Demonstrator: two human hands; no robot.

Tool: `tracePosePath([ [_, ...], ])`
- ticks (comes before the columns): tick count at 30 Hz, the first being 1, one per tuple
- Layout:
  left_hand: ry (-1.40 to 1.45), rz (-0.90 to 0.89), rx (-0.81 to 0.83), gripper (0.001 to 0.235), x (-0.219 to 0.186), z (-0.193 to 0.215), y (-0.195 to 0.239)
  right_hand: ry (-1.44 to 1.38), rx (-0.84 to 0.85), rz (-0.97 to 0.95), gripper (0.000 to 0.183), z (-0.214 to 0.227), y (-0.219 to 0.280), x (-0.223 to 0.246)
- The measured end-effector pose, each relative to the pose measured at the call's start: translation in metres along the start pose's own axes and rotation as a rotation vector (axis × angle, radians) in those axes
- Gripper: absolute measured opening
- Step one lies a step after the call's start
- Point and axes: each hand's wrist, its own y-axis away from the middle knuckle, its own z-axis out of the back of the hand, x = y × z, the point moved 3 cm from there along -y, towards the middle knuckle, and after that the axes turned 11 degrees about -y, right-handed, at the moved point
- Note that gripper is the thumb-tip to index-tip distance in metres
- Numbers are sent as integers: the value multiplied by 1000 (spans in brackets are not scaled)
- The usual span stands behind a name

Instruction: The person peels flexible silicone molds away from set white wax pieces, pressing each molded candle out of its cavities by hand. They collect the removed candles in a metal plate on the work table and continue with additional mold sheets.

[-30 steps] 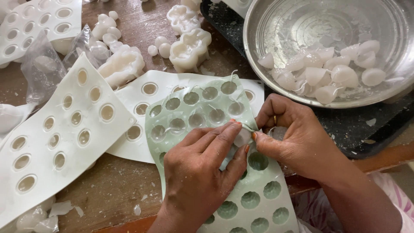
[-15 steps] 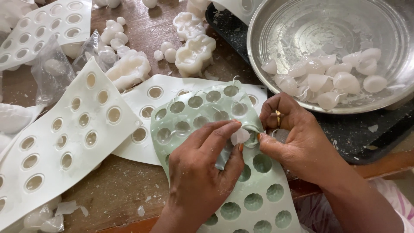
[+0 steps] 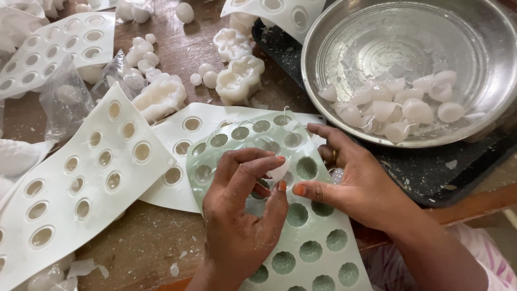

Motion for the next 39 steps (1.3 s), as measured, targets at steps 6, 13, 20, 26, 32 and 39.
tracePosePath([
  [6,119,-30,-62,28,3,7,5,225,56,87,101,5,-1,-5],
  [13,805,253,-2,28,27,2,5,61,112,-53,83,2,-2,-3],
  [20,444,186,83,24,28,0,12,129,-84,-306,59,-3,-1,4],
  [26,-210,0,44,20,-1,3,3,24,22,-200,57,1,1,-3],
  [32,-447,14,208,47,7,4,3,-110,40,-271,60,2,2,-3],
  [39,-472,28,280,61,-3,5,-3,-148,-55,-350,66,7,2,-9],
])
